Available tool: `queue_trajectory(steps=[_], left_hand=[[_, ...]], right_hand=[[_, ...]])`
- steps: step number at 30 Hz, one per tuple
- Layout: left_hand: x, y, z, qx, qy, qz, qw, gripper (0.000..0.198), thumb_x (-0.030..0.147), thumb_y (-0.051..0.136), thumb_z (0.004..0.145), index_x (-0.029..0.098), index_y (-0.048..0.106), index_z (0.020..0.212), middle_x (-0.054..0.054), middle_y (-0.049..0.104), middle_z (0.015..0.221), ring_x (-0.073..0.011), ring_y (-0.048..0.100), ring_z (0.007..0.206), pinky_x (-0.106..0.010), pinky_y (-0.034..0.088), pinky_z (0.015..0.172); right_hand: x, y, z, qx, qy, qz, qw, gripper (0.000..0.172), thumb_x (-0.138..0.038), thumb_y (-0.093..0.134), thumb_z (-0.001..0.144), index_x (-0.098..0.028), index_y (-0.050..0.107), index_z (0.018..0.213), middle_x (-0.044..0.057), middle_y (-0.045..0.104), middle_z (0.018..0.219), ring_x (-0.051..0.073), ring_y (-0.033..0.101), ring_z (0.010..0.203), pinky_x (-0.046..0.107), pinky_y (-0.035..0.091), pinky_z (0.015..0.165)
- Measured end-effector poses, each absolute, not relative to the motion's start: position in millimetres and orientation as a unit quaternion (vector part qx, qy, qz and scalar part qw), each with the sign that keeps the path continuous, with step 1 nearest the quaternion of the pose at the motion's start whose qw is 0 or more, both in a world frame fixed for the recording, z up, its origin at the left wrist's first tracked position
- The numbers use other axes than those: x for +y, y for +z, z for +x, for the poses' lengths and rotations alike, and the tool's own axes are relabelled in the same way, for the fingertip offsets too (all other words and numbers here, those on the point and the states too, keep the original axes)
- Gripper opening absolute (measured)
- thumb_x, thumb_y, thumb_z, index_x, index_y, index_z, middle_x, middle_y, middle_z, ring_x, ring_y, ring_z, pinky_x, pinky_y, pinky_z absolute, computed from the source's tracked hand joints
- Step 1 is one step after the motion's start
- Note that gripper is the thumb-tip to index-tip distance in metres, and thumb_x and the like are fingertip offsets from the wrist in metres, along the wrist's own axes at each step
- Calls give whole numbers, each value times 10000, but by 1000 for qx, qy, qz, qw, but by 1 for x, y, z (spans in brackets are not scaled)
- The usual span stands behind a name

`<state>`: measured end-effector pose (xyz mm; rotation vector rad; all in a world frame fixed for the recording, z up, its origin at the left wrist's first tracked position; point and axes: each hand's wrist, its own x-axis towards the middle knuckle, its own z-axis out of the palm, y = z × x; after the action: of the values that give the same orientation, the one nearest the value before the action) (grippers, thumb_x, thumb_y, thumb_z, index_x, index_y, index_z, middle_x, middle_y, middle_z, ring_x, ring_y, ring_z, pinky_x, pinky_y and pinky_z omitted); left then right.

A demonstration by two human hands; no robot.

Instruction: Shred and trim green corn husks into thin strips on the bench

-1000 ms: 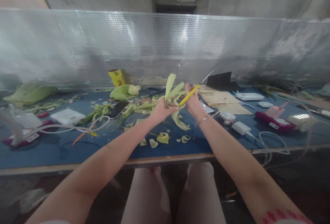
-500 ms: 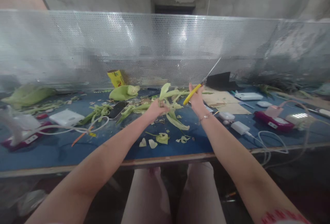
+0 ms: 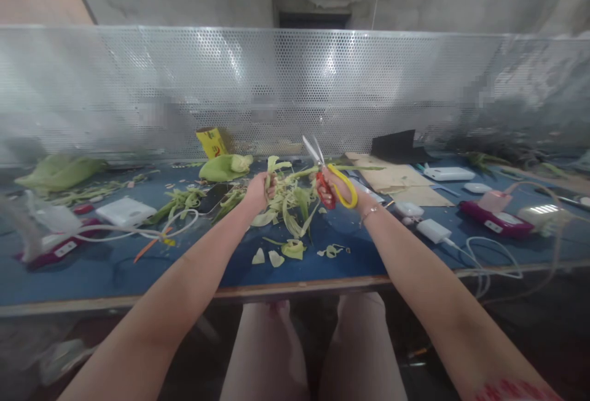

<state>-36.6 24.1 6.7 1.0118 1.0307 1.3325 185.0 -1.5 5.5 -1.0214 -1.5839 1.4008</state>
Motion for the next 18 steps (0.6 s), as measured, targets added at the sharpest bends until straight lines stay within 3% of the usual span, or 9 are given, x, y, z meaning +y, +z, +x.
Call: queue_trajectory(steps=[5,13,18], left_hand=[[26,8,-40,371,628,347,589,161,90,388,776,144,504,680,46,413,496,-46,318,357,-181,251,381],[28,5,-44,278,704,309,576,132,99,500,830,128,609,762,-8,574,634,-74,555,581,-210,477,614],[21,7,-37,277,685,332,587,108,101,533,814,148,607,752,-9,636,699,-80,582,631,-216,482,659]], right_hand=[[-20,12,179,-636,605,-367,308,473,-616,433,834,-165,475,699,-80,330,518,30,275,377,174,272,368],[-25,10,170,-709,478,-462,233,455,-638,524,757,-190,478,691,-74,369,491,48,330,357,196,283,330],[-26,12,161,-736,383,-520,204,492,-668,508,746,-180,482,688,-66,375,432,67,362,351,207,309,352]])
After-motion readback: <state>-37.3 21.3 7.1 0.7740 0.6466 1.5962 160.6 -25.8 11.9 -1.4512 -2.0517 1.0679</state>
